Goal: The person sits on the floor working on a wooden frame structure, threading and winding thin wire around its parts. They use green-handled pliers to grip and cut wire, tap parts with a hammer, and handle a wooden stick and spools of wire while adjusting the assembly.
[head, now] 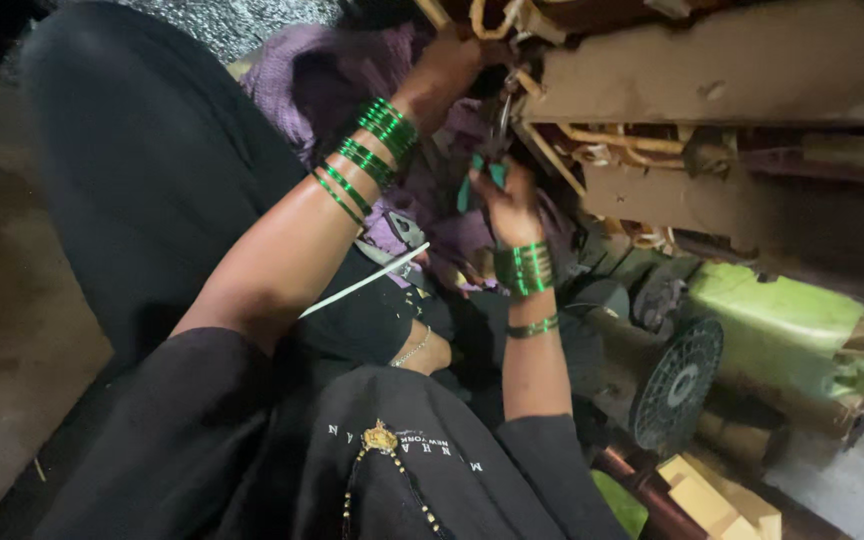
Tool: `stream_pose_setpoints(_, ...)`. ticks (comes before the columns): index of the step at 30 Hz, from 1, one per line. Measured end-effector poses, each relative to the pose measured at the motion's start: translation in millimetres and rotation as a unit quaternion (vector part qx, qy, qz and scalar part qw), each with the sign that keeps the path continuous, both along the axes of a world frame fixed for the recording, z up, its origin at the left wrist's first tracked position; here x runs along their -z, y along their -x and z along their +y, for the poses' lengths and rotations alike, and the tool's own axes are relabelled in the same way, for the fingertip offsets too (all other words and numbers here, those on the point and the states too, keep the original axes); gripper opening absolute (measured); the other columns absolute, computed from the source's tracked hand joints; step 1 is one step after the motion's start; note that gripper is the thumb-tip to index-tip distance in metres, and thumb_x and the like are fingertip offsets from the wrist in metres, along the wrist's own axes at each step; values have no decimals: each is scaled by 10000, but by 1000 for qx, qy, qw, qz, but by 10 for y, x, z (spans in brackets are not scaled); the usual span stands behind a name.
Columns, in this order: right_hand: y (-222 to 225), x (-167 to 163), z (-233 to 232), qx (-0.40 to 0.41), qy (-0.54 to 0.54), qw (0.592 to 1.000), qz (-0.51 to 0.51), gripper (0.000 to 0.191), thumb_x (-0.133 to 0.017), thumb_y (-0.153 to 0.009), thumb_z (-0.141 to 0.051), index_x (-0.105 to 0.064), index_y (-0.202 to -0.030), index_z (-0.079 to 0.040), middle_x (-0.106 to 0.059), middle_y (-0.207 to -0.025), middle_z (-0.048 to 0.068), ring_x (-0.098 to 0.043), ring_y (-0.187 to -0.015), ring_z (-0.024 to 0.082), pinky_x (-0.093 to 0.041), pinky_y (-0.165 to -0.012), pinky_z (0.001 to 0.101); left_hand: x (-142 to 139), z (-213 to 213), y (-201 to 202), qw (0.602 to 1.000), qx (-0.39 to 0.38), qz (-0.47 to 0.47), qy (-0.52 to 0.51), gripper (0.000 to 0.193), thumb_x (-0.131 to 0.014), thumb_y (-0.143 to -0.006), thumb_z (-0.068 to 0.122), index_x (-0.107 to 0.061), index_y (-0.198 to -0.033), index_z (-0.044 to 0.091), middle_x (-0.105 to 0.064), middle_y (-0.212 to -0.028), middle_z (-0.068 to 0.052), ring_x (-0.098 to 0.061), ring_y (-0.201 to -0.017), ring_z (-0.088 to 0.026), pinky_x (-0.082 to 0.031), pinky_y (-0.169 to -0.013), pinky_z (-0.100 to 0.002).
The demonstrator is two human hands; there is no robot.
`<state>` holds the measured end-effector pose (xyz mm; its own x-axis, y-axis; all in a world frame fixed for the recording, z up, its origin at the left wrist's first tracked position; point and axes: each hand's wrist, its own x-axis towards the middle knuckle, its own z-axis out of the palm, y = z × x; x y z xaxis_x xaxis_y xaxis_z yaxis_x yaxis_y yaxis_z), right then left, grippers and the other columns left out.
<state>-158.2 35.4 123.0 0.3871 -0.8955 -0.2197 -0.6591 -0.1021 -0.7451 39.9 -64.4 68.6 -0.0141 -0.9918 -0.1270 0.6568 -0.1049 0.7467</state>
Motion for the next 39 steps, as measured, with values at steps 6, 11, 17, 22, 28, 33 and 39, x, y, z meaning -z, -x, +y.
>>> stream_pose_setpoints(6,-104,47,-242,76,-103,987,-102,154,-671,-1029,-219,-625,-986,-79,-633,-812,-2,-566,-706,91,-460,-641,270,-152,37,-105,998,25,-30,-56,307,-761,-817,215,-761,-1036,-2,-789,-957,-46,-693,-837,-122,-563,-794,-316)
stream_pose_setpoints(11,-291,-91,-189,111,-156,968,-161,232,-653,-1045,-278,-639,-957,-64,-643,-780,20,-618,-683,129,-517,-653,277,-96,24,-68,1000,9,-2,-3,290,-750,-848,228,-763,-1021,-4,-799,-928,-35,-710,-840,-126,-571,-767,-319)
stream_pose_setpoints(17,-31,97,-244,126,-149,972,-133,281,-650,-1014,-324,-611,-944,-55,-667,-785,34,-643,-676,153,-492,-609,291,-57,16,-57,1000,19,-18,-7,312,-796,-841,236,-762,-1029,-11,-782,-900,-56,-689,-778,-135,-563,-704,-330)
stream_pose_setpoints(22,174,340,72,-5,114,987,114,500,-767,-1021,-367,-604,-1207,68,-644,-1020,159,-607,-914,226,-495,-792,355,-323,84,-312,916,10,-394,80,296,-748,-928,295,-736,-1062,31,-767,-914,-158,-717,-821,-267,-574,-735,-407)
stream_pose_setpoints(28,32,87,423,215,95,965,112,568,-750,-960,-341,-619,-1426,-44,-726,-1135,210,-639,-928,291,-507,-822,397,-822,371,-779,761,36,-614,207,268,-699,-865,189,-775,-1117,139,-717,-954,-211,-674,-880,-428,-544,-761,-482)
stream_pose_setpoints(33,-57,-299,94,291,303,871,-257,463,-764,-995,-162,-573,-1401,-50,-690,-1250,82,-724,-1097,176,-632,-882,351,-1105,505,-767,690,-19,-581,431,426,-650,-908,83,-679,-1332,110,-710,-1002,-224,-675,-933,-421,-547,-828,-453)
stream_pose_setpoints(39,-165,-181,-111,394,194,818,-372,421,-732,-972,-136,-584,-1358,-56,-724,-1097,80,-755,-837,186,-594,-615,297,-1228,142,-420,466,225,-789,331,482,-555,-985,55,-626,-1433,218,-730,-1015,-213,-722,-907,-341,-561,-797,-416)
